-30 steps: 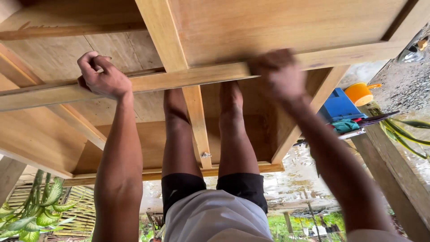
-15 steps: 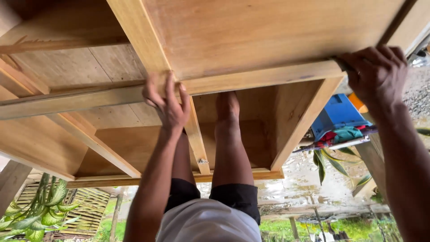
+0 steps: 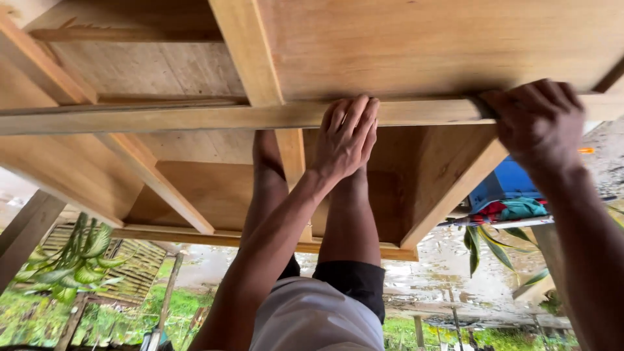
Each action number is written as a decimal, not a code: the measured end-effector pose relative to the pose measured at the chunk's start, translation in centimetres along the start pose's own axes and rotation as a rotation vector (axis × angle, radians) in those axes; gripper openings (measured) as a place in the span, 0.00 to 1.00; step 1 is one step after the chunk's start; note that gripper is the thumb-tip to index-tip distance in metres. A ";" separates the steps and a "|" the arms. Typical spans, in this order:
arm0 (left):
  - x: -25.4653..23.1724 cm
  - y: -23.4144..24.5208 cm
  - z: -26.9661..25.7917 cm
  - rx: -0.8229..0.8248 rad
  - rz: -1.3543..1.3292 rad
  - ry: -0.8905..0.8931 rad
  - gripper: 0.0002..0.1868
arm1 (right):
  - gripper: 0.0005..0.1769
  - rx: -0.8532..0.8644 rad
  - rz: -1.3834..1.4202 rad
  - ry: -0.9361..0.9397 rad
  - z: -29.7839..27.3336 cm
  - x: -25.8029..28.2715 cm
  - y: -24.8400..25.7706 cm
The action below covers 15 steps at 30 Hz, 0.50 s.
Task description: The person sands the underside and edges of a wooden cabinet using a sanding block. They move around the structure to reach different sections, smoothing the wood surfaces by hand.
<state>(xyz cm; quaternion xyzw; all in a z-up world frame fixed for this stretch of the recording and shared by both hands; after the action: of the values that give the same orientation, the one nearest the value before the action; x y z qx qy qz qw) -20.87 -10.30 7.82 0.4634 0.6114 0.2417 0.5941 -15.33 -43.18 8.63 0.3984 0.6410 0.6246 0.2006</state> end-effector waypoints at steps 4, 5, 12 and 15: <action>4.9 1.3 -0.7 -0.081 0.039 -0.048 0.19 | 0.04 0.062 0.023 -0.108 -4.1 -3.0 -0.7; 7.1 1.4 -1.2 -0.141 -0.029 0.010 0.25 | 0.10 0.062 0.095 -0.143 -4.7 -3.5 -1.0; 16.3 2.6 1.5 -0.446 0.342 0.353 0.51 | 0.03 -0.033 0.092 -0.260 -4.4 -1.2 -1.1; 18.3 2.2 3.5 -0.505 0.302 0.319 0.43 | 0.03 -0.021 0.090 -0.273 -4.9 -1.3 -1.0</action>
<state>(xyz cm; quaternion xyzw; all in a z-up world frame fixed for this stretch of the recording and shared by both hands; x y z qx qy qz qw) -14.46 5.48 -0.13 0.3435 0.5418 0.5403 0.5445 -18.46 -47.21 8.06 0.5061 0.5826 0.5795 0.2618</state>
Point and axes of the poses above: each hand's wrist, its own z-axis towards the middle knuckle, its own y-axis out of the back of the hand, x = y × z, the point moved 4 cm from there along z, towards the middle knuckle, and after that the axes turned 1 degree about y, right-handed, at the moved point
